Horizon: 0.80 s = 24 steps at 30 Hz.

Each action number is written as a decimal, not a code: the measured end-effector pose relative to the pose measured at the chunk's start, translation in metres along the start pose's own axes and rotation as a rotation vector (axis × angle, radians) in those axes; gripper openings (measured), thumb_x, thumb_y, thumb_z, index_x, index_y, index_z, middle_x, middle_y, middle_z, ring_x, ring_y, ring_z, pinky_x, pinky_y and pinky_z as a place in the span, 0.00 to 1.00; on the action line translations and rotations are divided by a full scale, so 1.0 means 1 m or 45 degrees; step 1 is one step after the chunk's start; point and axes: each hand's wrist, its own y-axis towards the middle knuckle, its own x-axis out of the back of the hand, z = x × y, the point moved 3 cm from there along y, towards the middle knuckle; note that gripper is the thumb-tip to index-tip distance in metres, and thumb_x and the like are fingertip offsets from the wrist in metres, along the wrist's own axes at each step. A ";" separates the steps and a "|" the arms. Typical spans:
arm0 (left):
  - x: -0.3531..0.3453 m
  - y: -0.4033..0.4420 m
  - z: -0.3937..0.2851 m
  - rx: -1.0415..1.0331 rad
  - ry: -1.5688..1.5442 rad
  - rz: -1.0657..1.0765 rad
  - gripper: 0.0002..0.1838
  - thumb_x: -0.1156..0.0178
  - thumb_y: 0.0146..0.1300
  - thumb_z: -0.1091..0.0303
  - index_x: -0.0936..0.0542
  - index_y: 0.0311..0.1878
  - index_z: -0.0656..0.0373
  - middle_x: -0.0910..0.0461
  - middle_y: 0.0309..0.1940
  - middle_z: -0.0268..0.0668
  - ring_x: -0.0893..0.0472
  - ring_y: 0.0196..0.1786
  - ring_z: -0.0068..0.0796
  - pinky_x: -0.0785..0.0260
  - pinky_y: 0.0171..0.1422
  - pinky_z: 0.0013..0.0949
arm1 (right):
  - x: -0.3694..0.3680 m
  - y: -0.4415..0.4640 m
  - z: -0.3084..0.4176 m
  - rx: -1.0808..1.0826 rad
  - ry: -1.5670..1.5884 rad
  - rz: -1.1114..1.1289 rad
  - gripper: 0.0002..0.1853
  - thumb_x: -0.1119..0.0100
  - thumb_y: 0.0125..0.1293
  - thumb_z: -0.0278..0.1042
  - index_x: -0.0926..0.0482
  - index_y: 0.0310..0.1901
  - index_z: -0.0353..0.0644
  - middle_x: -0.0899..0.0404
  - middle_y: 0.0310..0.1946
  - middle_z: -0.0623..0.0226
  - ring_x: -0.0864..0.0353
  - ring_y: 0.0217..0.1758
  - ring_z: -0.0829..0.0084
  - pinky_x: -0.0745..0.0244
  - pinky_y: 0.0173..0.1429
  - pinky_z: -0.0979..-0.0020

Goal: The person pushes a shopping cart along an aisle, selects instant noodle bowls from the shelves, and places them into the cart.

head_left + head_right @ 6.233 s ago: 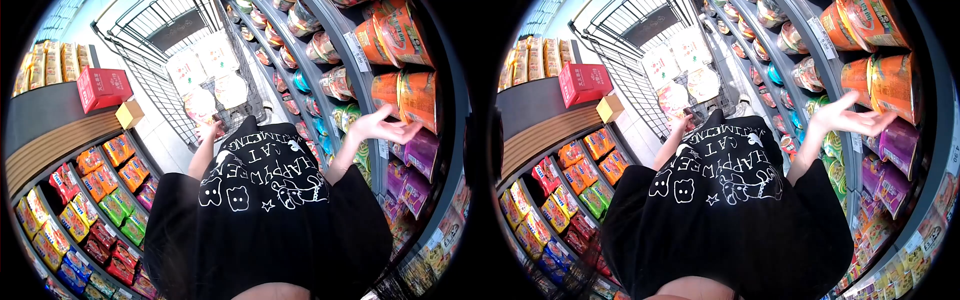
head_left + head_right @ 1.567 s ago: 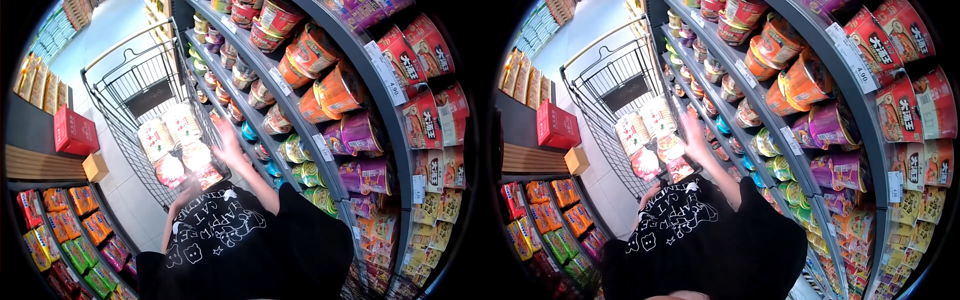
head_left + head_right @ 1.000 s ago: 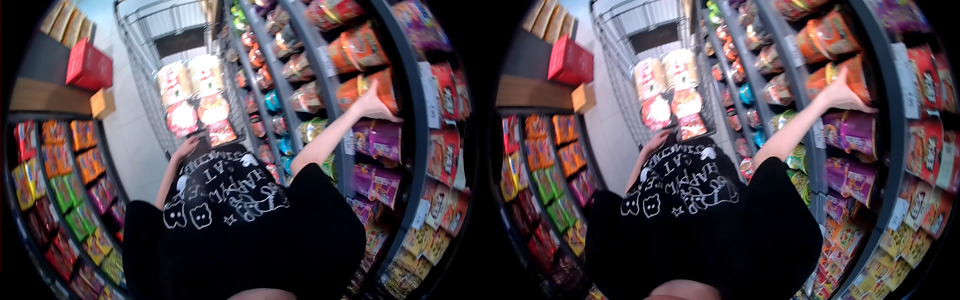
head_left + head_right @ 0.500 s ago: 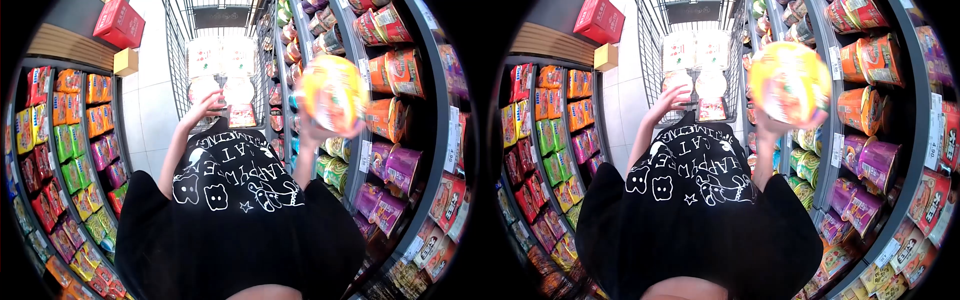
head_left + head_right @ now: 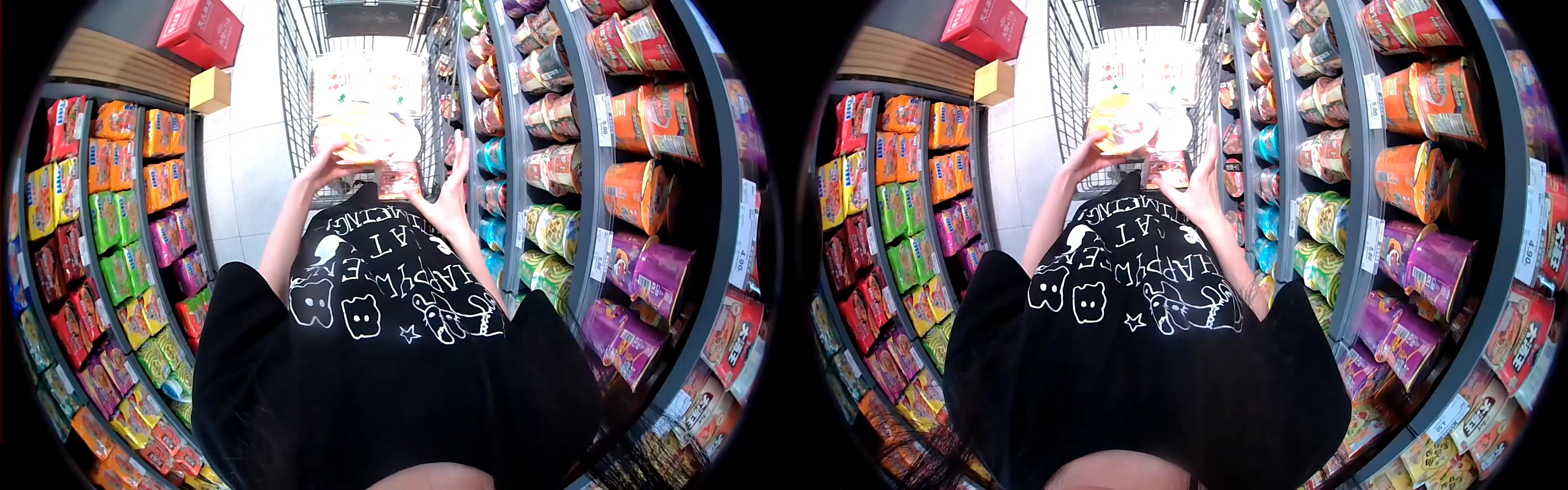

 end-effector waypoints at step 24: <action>0.177 0.120 0.043 -0.473 -0.349 -0.730 0.18 0.60 0.62 0.64 0.41 0.53 0.62 0.35 0.48 0.45 0.33 0.50 0.39 0.32 0.50 0.36 | 0.218 -0.061 0.044 0.036 -1.023 -1.721 0.38 0.44 0.47 0.25 0.56 0.57 0.33 0.58 0.58 0.51 0.54 0.62 0.57 0.52 0.61 0.54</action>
